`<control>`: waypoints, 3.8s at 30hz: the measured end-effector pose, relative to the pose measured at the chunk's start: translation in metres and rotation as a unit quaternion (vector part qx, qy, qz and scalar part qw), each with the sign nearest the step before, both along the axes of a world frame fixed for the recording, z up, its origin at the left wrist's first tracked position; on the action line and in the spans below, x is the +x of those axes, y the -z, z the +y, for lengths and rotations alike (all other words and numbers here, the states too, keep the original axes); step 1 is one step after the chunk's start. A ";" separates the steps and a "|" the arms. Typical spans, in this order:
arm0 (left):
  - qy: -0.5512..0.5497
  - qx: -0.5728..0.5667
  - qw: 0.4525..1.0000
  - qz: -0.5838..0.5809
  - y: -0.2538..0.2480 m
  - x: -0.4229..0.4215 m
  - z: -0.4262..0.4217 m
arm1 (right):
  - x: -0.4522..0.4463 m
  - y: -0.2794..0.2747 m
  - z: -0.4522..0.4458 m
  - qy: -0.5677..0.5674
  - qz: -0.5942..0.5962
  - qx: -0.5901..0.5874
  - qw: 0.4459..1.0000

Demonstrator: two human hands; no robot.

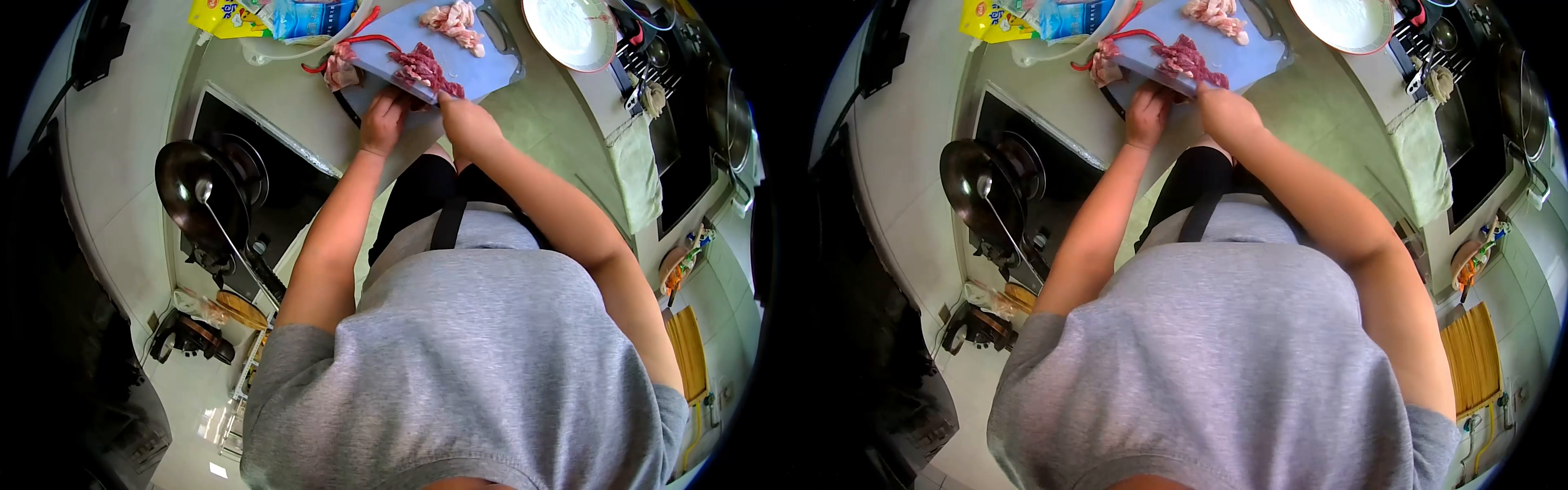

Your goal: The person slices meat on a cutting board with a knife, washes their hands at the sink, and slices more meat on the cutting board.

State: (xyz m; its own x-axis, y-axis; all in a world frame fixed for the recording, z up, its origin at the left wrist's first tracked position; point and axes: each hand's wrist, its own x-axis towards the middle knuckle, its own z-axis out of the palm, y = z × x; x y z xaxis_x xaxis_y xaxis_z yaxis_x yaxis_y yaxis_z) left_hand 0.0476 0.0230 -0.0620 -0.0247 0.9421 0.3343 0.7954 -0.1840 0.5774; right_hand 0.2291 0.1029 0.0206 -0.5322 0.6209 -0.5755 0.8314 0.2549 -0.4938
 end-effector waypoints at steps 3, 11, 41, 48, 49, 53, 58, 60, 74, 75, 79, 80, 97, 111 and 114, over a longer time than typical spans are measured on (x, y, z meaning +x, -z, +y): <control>0.009 0.007 1.000 -0.003 0.000 -0.004 0.004 | 0.024 -0.016 0.000 0.034 -0.039 -0.031 0.998; 0.020 0.042 0.997 -0.062 -0.013 -0.006 0.004 | 0.023 -0.054 -0.019 0.052 -0.044 -0.018 0.998; 0.071 0.018 0.996 -0.043 0.005 -0.025 -0.001 | -0.036 0.012 -0.020 0.056 0.005 0.018 0.998; 0.090 0.037 0.995 -0.015 -0.002 -0.024 0.005 | 0.009 -0.013 -0.031 0.120 -0.065 -0.008 0.991; 0.090 0.037 0.995 -0.015 -0.002 -0.025 0.004 | 0.013 -0.022 -0.027 0.125 -0.053 -0.003 0.991; 0.091 0.050 0.994 -0.029 -0.004 -0.028 0.000 | 0.014 -0.038 -0.028 0.136 -0.029 0.023 0.990; 0.074 0.051 0.993 -0.070 -0.004 -0.027 -0.001 | 0.010 -0.054 -0.041 0.128 -0.026 0.015 0.991; 0.061 0.067 0.994 -0.062 -0.001 -0.028 0.001 | 0.010 -0.059 -0.044 0.109 -0.043 -0.021 0.993; 0.059 0.006 0.995 -0.077 0.006 -0.028 0.000 | -0.016 -0.016 -0.033 0.087 -0.039 -0.052 0.994; 0.063 0.004 0.995 -0.076 0.006 -0.028 0.002 | -0.024 -0.012 -0.028 0.080 -0.041 -0.048 0.995; 0.063 0.036 0.996 -0.049 0.006 -0.026 0.004 | -0.018 -0.006 -0.034 0.079 -0.035 -0.035 0.996; 0.063 0.038 0.996 -0.045 0.006 -0.025 0.005 | -0.003 0.000 -0.044 0.084 -0.040 -0.037 0.995; -0.004 -0.045 0.997 -0.057 -0.016 -0.023 -0.008 | 0.006 -0.019 0.007 0.116 0.013 -0.002 0.993; -0.188 -0.200 0.951 -0.144 -0.040 -0.013 -0.008 | 0.007 -0.039 -0.033 0.115 0.013 -0.017 0.993; -0.177 -0.208 0.950 -0.154 -0.036 -0.007 -0.014 | 0.003 -0.034 -0.042 0.081 -0.015 -0.029 0.996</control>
